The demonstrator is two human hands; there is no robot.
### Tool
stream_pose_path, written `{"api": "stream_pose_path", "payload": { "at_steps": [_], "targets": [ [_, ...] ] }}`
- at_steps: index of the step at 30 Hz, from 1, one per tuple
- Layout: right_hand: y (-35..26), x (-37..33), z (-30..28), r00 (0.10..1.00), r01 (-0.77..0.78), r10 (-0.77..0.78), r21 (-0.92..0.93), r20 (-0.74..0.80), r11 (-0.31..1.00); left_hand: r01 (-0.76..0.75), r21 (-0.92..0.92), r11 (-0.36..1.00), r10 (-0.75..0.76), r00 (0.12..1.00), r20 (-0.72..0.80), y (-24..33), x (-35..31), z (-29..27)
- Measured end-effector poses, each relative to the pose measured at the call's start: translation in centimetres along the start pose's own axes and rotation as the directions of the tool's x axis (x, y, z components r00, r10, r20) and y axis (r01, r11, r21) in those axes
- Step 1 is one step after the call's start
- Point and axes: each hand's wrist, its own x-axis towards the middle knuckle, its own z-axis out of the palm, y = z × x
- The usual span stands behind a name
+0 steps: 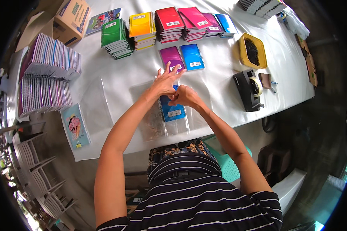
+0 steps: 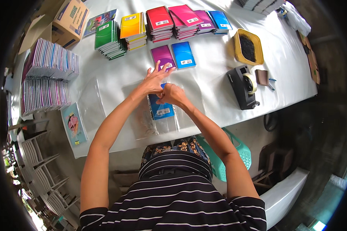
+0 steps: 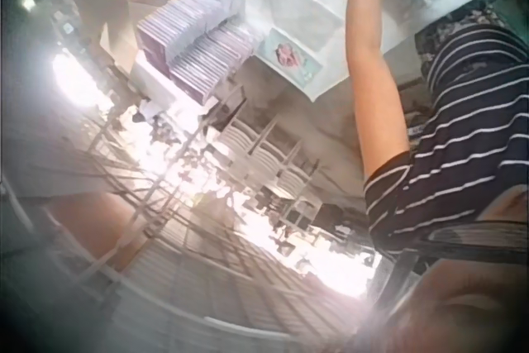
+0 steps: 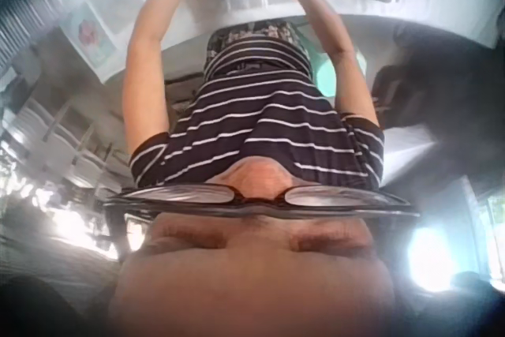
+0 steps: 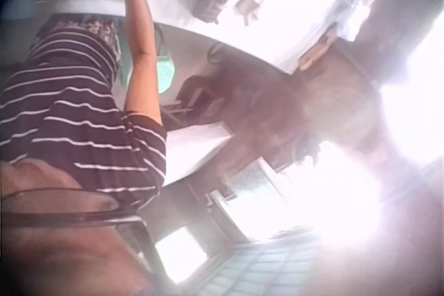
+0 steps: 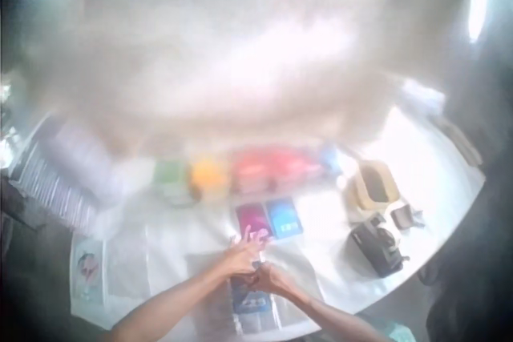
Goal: The person sorts notebooks of different colors into a stack, places them inside a clear plastic sleeve, and uses a tape dispenser to seal the package.
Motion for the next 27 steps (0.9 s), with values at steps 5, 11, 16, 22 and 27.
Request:
{"api": "stream_pose_path", "payload": {
  "at_steps": [5, 11, 16, 22, 27],
  "targets": [
    [-1.3, -0.2, 0.3, 0.998, -0.038, 0.027, -0.202, -0.056, 0.979, 0.006, -0.027, 1.000, -0.005, 1.000, 0.006, -0.5, 0.2, 0.7],
    [-0.6, -0.2, 1.1, 0.996, -0.028, -0.018, -0.495, -0.088, 0.869, 0.026, -0.023, 0.999, -0.024, 0.997, 0.073, -0.1, 0.0, -0.2],
    [-0.2, -0.5, -1.9, 0.966, -0.130, 0.212, -0.432, 0.146, 0.892, 0.076, -0.069, 0.995, -0.092, 0.958, -0.271, 0.2, -3.0, -1.4],
    [6.4, -1.6, 5.1, 0.967, 0.133, -0.047, 0.343, -0.250, 0.930, 0.485, -0.016, 0.874, -0.459, 0.816, -0.352, -0.6, -10.7, 7.5],
    [1.8, -5.9, 2.3, 0.972, 0.204, -0.039, 0.745, -0.233, 0.636, 0.038, -0.891, 0.453, -0.366, 0.919, -0.147, 1.3, -14.1, 5.6]
  ]
}}
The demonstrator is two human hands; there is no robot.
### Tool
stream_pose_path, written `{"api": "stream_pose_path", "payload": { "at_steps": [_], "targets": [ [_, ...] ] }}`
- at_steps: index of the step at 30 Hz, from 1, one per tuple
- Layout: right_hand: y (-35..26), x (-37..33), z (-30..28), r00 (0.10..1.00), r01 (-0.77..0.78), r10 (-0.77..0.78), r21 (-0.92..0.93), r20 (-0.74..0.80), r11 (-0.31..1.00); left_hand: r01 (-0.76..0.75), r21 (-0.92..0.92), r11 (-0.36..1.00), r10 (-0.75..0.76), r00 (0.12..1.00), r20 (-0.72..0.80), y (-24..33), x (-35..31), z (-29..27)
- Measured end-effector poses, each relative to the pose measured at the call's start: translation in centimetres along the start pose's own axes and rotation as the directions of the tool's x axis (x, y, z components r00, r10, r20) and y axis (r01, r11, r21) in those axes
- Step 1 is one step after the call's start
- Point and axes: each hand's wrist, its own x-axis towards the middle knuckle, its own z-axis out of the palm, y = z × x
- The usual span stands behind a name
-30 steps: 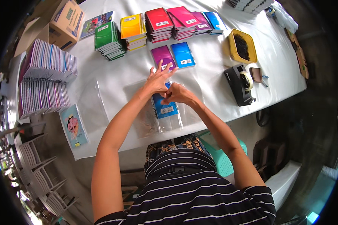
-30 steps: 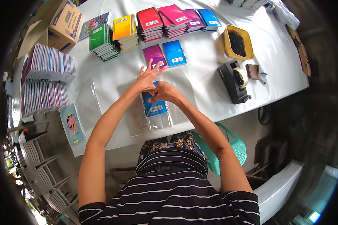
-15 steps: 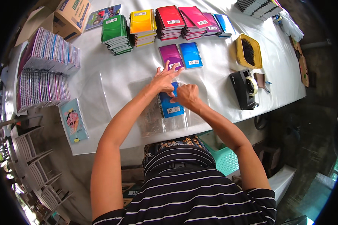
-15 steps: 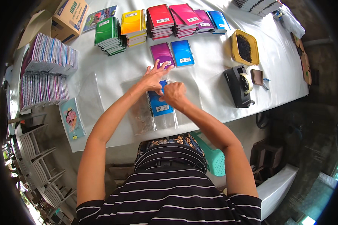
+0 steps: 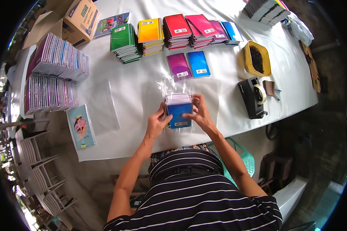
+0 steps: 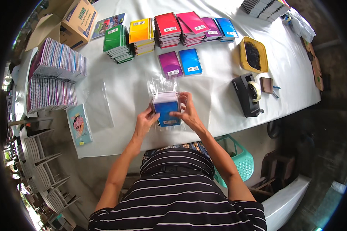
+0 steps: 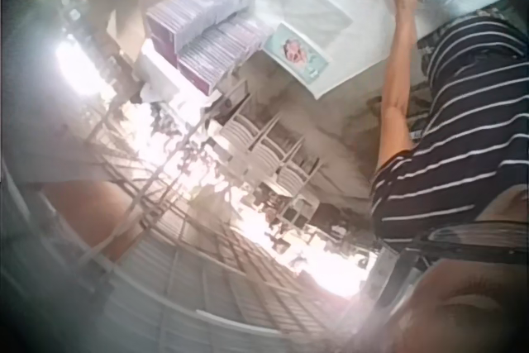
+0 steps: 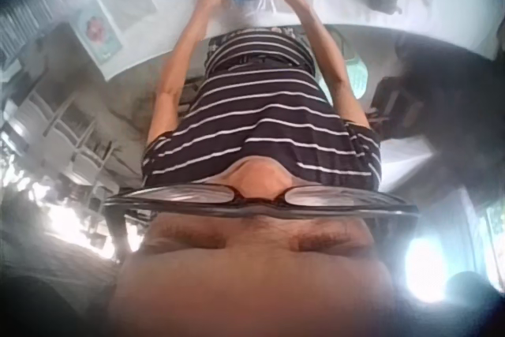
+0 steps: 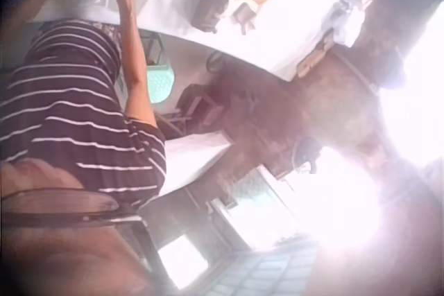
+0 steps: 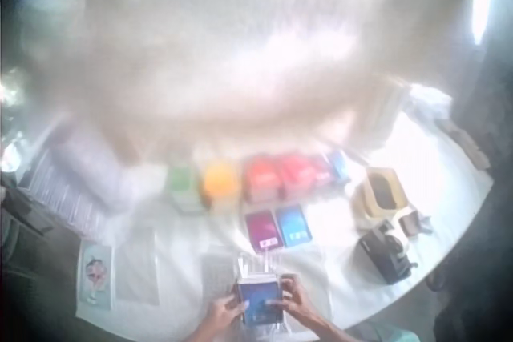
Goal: The person sorts notebooks of different colors into a stack, places them inside a clear plastic sleeve, and uses a tape dispenser to seal the package.
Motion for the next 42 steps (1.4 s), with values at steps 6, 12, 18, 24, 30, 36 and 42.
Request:
{"api": "stream_pose_path", "payload": {
  "at_steps": [6, 12, 18, 24, 30, 36, 42],
  "targets": [
    [1.9, 1.1, -0.1, 0.954, 0.294, -0.298, 0.123, 0.016, 0.948, -0.276, -0.360, 0.891, 0.209, 0.954, -0.213, 1.0, -0.6, 2.4],
    [0.3, 3.4, -1.2, 0.998, 0.060, -0.061, 0.142, -0.002, 0.988, -0.321, -0.179, 0.930, 0.298, 0.944, -0.140, 0.1, 2.5, 0.2],
    [-0.7, 4.9, -3.6, 0.902, -0.429, 0.426, 0.263, 0.072, 0.864, -0.273, 0.856, 0.439, 0.357, 0.927, 0.113, -1.4, 4.9, -3.3],
    [0.2, 4.0, -5.9, 0.844, -0.522, 0.536, 0.268, 0.025, 0.810, 0.016, 0.968, 0.251, 0.141, 0.989, -0.053, -3.9, -2.9, -0.5],
    [3.0, 3.6, -6.9, 0.871, -0.491, 0.447, 0.336, 0.202, 0.804, 0.136, 0.954, 0.267, 0.196, 0.962, -0.192, 0.0, -2.9, -1.3],
    [4.3, 2.6, -9.9, 0.899, -0.437, 0.390, 0.491, 0.201, 0.753, -0.006, 0.939, 0.343, 0.200, 0.977, -0.067, -2.8, -1.2, -1.5],
    [5.8, 2.1, -10.9, 0.869, -0.437, 0.485, 0.309, -0.098, 0.845, 0.042, 0.995, 0.092, 0.364, 0.929, -0.073, -4.0, -2.4, -5.7]
  ]
}}
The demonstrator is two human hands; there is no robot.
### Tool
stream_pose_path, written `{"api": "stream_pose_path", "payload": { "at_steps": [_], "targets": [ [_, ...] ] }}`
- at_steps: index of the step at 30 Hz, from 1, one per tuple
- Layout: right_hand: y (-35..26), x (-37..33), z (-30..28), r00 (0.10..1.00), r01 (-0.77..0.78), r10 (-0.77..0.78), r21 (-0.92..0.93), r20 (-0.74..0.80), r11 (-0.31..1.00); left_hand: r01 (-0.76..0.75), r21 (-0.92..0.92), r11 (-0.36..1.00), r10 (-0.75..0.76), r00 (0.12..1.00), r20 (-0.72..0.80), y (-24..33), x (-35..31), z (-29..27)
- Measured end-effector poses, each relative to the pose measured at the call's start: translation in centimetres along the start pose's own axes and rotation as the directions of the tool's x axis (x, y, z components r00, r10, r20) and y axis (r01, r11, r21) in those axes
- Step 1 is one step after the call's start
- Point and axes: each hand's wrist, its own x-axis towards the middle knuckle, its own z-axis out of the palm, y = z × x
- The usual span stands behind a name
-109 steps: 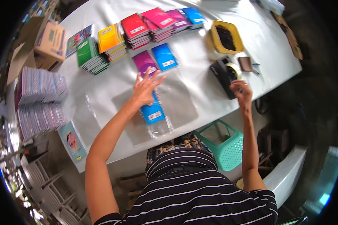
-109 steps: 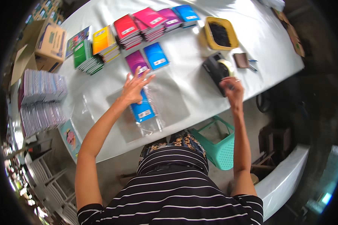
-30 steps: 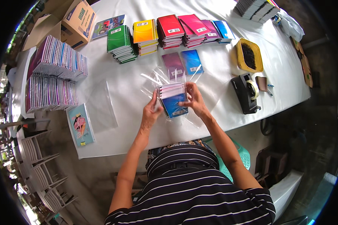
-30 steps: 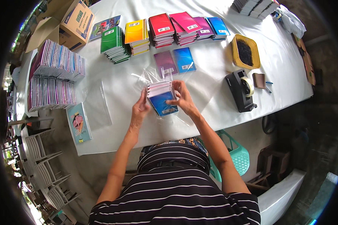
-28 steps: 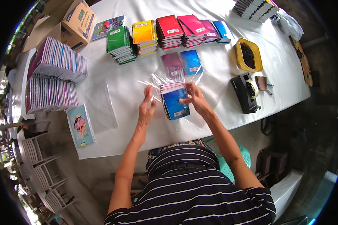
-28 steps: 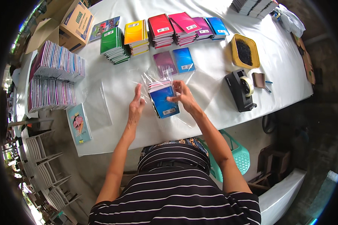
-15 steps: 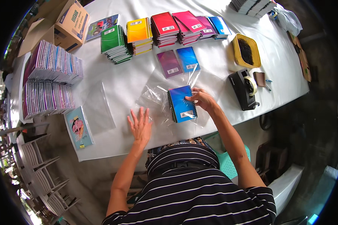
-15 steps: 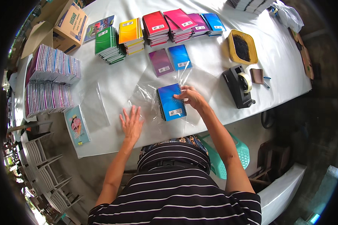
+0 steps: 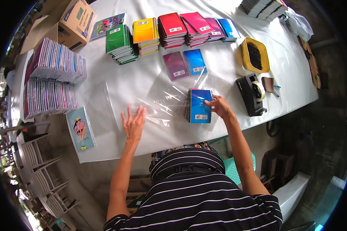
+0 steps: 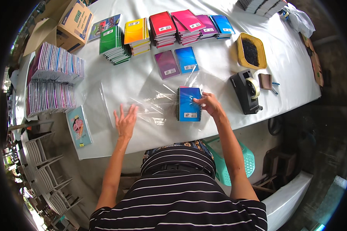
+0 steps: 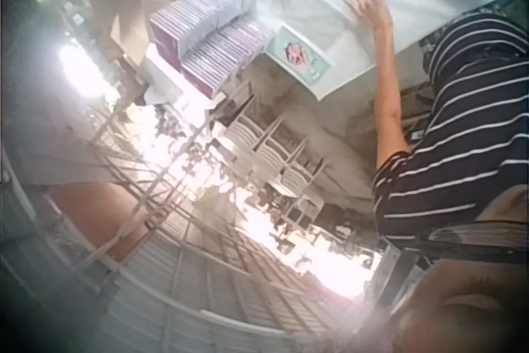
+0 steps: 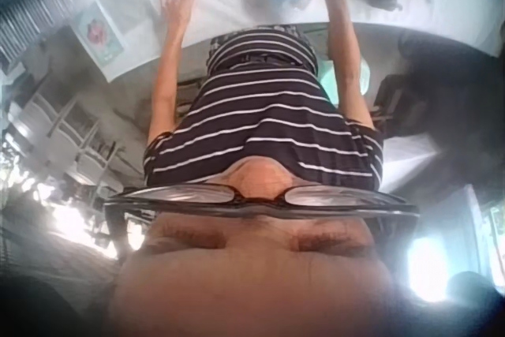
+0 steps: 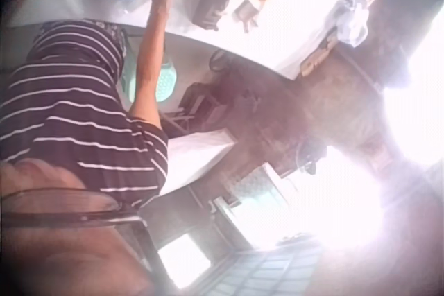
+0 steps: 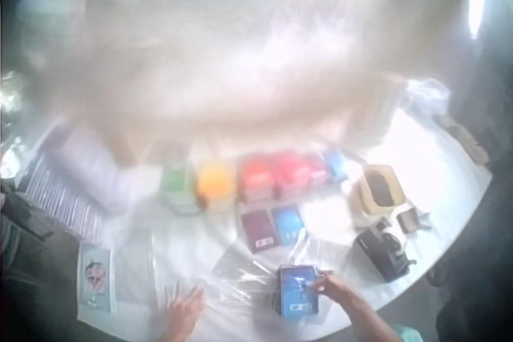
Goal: The person sorts notebooks of different colors into a stack, places them inside a clear plastic sleeve, and uses a tape dispenser to seal the package.
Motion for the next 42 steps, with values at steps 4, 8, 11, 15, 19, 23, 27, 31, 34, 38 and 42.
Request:
{"api": "stream_pose_path", "payload": {
  "at_steps": [4, 8, 11, 15, 19, 23, 27, 31, 34, 38, 42],
  "targets": [
    [-1.4, -1.6, 3.4, 0.997, 0.028, -0.021, -0.110, 0.068, 0.994, 0.048, 0.058, 0.997, -0.039, 0.989, -0.144, -2.9, 0.3, -4.4],
    [-2.3, -3.0, 5.5, 0.998, 0.065, -0.065, -0.150, 0.002, 0.987, 0.029, 0.036, 0.999, -0.021, 0.978, -0.209, -3.0, 0.9, -10.5],
    [-1.8, -3.3, 5.2, 0.990, 0.126, -0.133, -0.122, -0.054, 0.985, -0.029, 0.008, 1.000, 0.030, 0.970, -0.243, -2.0, 0.9, -14.0],
    [-0.1, -3.7, 3.2, 0.873, 0.387, -0.476, -0.447, -0.103, 0.806, -0.117, -0.024, 0.993, 0.103, 0.946, -0.308, 0.1, 1.5, -17.8],
    [-2.6, -8.9, 5.2, 0.751, 0.595, -0.631, -0.615, 0.195, 0.517, -0.203, -0.289, 0.936, 0.089, 0.928, -0.363, 4.1, 3.0, -20.8],
    [-4.4, -12.4, 10.4, 0.545, 0.756, -0.769, -0.592, 0.333, 0.280, -0.568, -0.571, 0.593, 0.317, 0.817, -0.482, 11.4, 7.2, -22.7],
    [-3.8, -13.4, 6.5, 0.614, 0.729, -0.766, -0.235, -0.191, 0.643, -0.766, -0.593, 0.249, 0.620, 0.596, -0.510, 16.8, 11.0, -25.8],
    [0.7, -11.7, -3.1, 0.628, 0.762, -0.568, 0.268, -0.532, 0.590, -0.258, -0.940, 0.224, -0.008, 0.964, -0.266, 15.7, 14.2, -16.3],
    [5.4, -10.7, -8.1, 0.727, 0.685, -0.398, 0.545, -0.559, 0.484, -0.337, -0.704, 0.625, 0.242, 0.941, -0.236, 17.6, 12.9, -6.0],
    [9.4, -11.0, -11.3, 0.727, 0.686, -0.268, 0.650, -0.632, 0.327, -0.458, -0.556, 0.693, 0.498, 0.862, -0.090, 22.0, 13.5, -2.6],
    [10.9, -11.9, -12.7, 0.741, 0.671, -0.310, 0.652, -0.596, 0.352, -0.692, -0.304, 0.655, 0.737, 0.674, 0.052, 25.0, 18.6, -2.5]
  ]
}}
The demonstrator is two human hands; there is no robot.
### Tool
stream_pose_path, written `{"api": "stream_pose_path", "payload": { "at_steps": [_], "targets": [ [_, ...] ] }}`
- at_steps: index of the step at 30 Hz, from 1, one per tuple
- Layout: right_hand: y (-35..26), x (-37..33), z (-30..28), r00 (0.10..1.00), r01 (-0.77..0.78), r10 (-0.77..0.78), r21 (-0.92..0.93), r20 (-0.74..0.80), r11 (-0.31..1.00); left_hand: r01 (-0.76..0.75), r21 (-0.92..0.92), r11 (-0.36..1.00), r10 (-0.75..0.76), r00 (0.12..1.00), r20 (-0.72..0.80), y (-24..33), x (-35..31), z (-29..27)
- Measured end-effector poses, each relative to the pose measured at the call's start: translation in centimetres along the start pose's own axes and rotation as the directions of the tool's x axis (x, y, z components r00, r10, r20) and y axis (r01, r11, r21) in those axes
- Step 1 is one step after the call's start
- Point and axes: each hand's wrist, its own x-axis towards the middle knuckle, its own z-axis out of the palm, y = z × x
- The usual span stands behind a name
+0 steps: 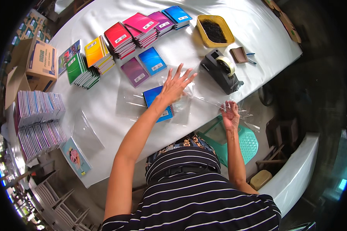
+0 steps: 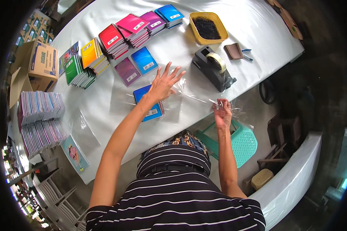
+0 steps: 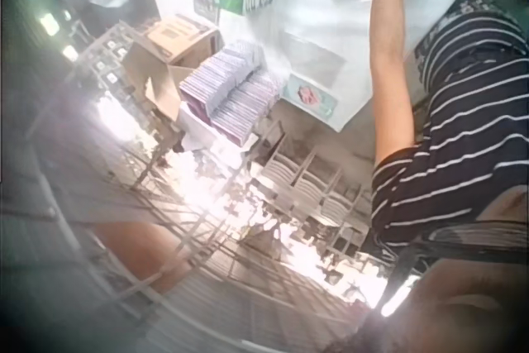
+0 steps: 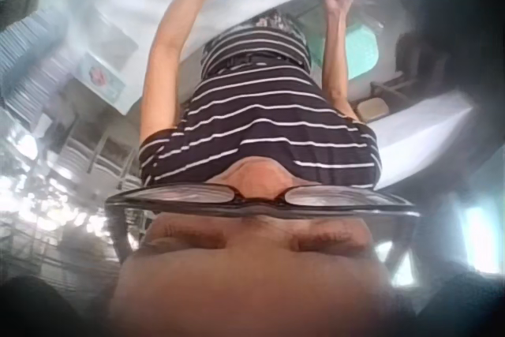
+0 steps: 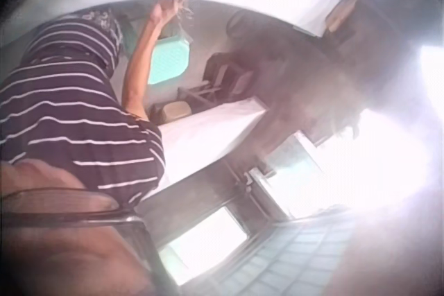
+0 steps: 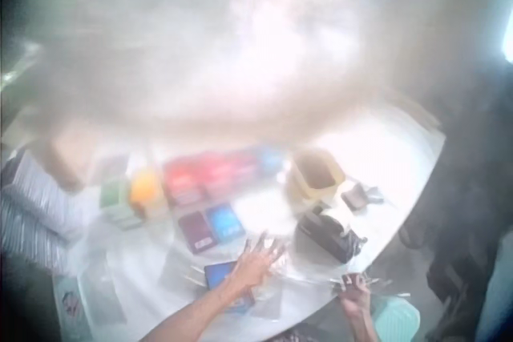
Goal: The person sorts notebooks of different colors into a stack, places them inside a clear plastic sleeve, and uses a tape dispenser to seal the package.
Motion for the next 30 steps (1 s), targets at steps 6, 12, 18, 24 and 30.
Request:
{"api": "stream_pose_path", "payload": {
  "at_steps": [6, 12, 18, 24, 30],
  "targets": [
    [-1.4, -0.5, 0.7, 0.995, 0.037, -0.031, -0.053, 0.100, 0.998, -0.272, 0.222, 0.937, 0.216, 0.945, 0.244, -0.5, 5.1, 0.3],
    [-1.7, -1.1, 1.1, 0.996, 0.037, -0.029, -0.091, 0.090, 0.995, -0.367, 0.216, 0.905, 0.298, 0.908, 0.294, -1.9, 5.0, 0.5],
    [-1.8, -1.7, 2.1, 0.990, 0.094, -0.082, -0.109, 0.112, 0.990, 0.375, -0.571, 0.731, -0.297, 0.927, 0.228, 2.5, 1.5, -1.1],
    [-1.9, -1.0, 2.6, 0.989, 0.096, -0.083, -0.111, 0.121, 0.989, 0.398, -0.442, 0.804, -0.345, 0.917, 0.198, 6.4, -3.6, 1.5],
    [-1.8, -0.4, 1.8, 0.988, 0.082, -0.067, -0.107, 0.137, 0.991, 0.352, -0.743, 0.570, -0.403, 0.907, 0.122, 5.3, -4.1, 0.7]
  ]
}}
